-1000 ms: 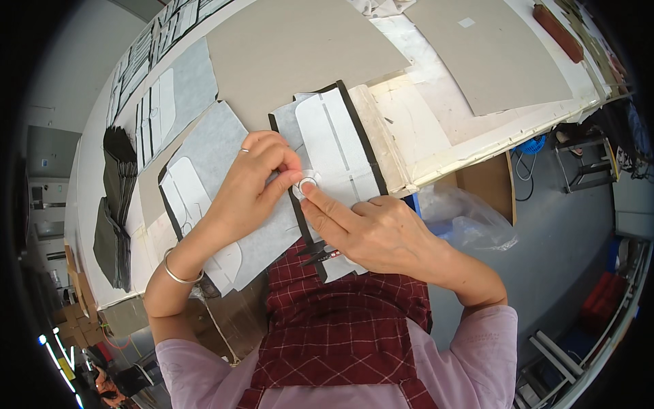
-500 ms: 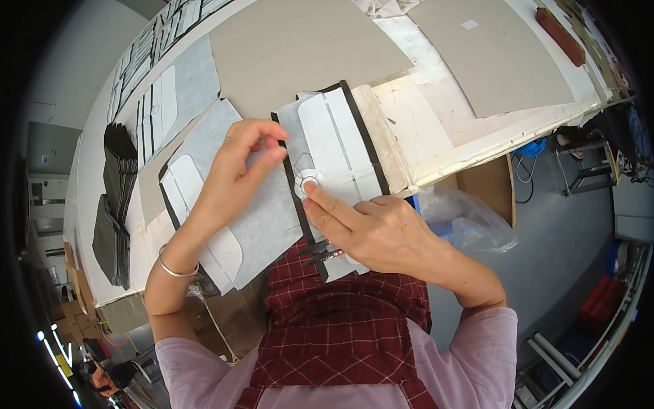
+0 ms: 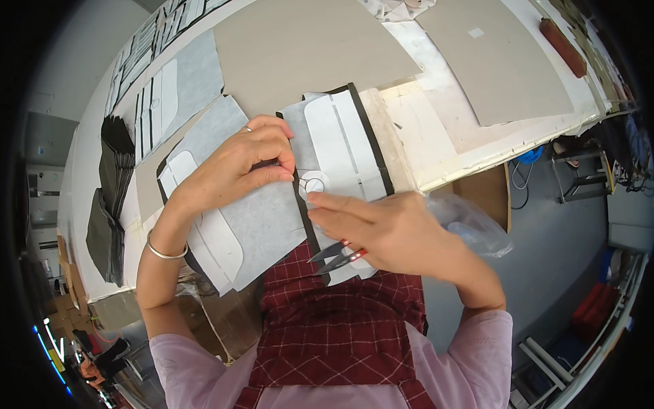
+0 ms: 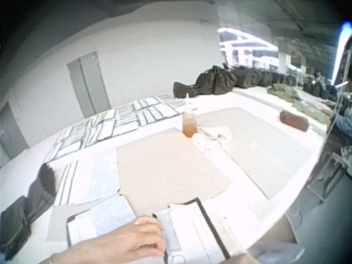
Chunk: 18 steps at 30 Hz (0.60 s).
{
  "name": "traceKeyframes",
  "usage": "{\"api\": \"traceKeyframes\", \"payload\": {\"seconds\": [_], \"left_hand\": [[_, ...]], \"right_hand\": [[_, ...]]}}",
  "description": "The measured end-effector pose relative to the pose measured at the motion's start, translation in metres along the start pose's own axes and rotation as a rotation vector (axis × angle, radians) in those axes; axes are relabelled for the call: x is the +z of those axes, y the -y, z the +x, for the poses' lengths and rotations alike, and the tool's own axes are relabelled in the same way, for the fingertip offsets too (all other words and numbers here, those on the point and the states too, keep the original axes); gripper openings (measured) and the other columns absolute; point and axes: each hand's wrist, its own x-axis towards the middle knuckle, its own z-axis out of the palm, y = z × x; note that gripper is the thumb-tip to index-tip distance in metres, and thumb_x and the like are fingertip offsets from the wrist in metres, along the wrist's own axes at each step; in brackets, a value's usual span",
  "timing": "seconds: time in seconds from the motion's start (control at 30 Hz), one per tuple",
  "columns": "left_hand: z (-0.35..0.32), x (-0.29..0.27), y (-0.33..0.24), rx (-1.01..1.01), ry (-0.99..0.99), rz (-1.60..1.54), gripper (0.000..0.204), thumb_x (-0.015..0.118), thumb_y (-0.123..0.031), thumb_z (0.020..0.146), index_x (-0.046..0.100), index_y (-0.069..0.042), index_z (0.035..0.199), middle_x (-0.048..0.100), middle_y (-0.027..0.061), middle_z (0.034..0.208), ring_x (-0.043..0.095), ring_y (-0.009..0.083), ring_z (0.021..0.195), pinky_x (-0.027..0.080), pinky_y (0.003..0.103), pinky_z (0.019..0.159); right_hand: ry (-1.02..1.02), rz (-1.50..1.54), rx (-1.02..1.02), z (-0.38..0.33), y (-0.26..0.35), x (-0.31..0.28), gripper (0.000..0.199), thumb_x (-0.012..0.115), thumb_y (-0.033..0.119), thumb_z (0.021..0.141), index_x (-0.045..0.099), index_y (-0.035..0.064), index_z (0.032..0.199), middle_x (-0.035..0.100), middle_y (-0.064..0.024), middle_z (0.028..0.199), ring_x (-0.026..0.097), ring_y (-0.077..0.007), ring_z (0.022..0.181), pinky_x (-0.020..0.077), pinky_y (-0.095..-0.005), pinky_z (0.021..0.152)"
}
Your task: The person assembles dark fabric pieces by applying glue to a white paper template and pressing the fabric onto it. They use scissors to trim excess fabric around the template's edges and remove small circular cutouts. The process is repeated for multiple units, with finished pieces stacked on the table.
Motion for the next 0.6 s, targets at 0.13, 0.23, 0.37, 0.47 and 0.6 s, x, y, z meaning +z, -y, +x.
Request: {"api": "traceKeyframes", "payload": {"seconds": [0.13,0.23,0.37,0.47,0.6], "left_hand": [[-0.003,0.006,-0.001,0.016,-0.051,-0.036,0.011,0.069,-0.012,0.092,0.061,-0.005,0.09,0.062,0.0059,0.095,0.05,0.0271,0.122,0.045,0.038,0.091],[-0.002,0.007,-0.003,-0.007,-0.068,-0.065,0.01,0.068,-0.013,0.094,0.061,-0.005,0.092,0.062,0.0069,0.096,0.05,0.0266,0.124,0.045,0.037,0.091],[-0.002,0.01,-0.002,0.001,-0.102,-0.091,0.01,0.067,-0.013,0.094,0.061,-0.005,0.092,0.062,0.0072,0.093,0.051,0.0269,0.124,0.045,0.038,0.091],[-0.004,0.012,-0.001,0.009,-0.125,-0.083,0.01,0.068,-0.014,0.094,0.061,-0.005,0.093,0.062,0.0078,0.09,0.053,0.0283,0.122,0.046,0.039,0.091],[-0.004,0.015,0.002,0.04,-0.156,-0.068,0.011,0.069,-0.014,0.093,0.062,-0.005,0.093,0.061,0.0086,0.085,0.054,0.0302,0.119,0.046,0.04,0.091]], "right_hand": [[0.07,0.091,0.188,0.028,-0.012,-0.043,0.027,0.078,0.013,0.077,0.069,0.008,0.101,0.07,-0.0072,0.079,0.068,-0.0208,0.066,0.0516,-0.0301,0.056],[0.279,0.035,0.213,0.057,-0.031,-0.056,0.028,0.076,0.032,0.086,0.067,0.0074,0.094,0.061,-0.0094,0.065,0.061,-0.0276,0.058,0.045,-0.0369,0.055],[0.5,-0.019,0.219,0.08,-0.045,-0.049,0.039,0.069,0.045,0.09,0.063,0.007,0.082,0.052,-0.0114,0.056,0.055,-0.0327,0.055,0.0397,-0.0425,0.054],[0.587,-0.008,0.191,0.095,-0.046,-0.047,0.047,0.067,0.046,0.092,0.058,0.0052,0.071,0.049,-0.0114,0.053,0.052,-0.0329,0.055,0.0389,-0.0426,0.054],[0.663,0.01,0.176,0.108,-0.049,-0.043,0.049,0.067,0.041,0.091,0.051,0.0027,0.064,0.046,-0.0121,0.052,0.047,-0.0333,0.053,0.0371,-0.0433,0.054]]}}
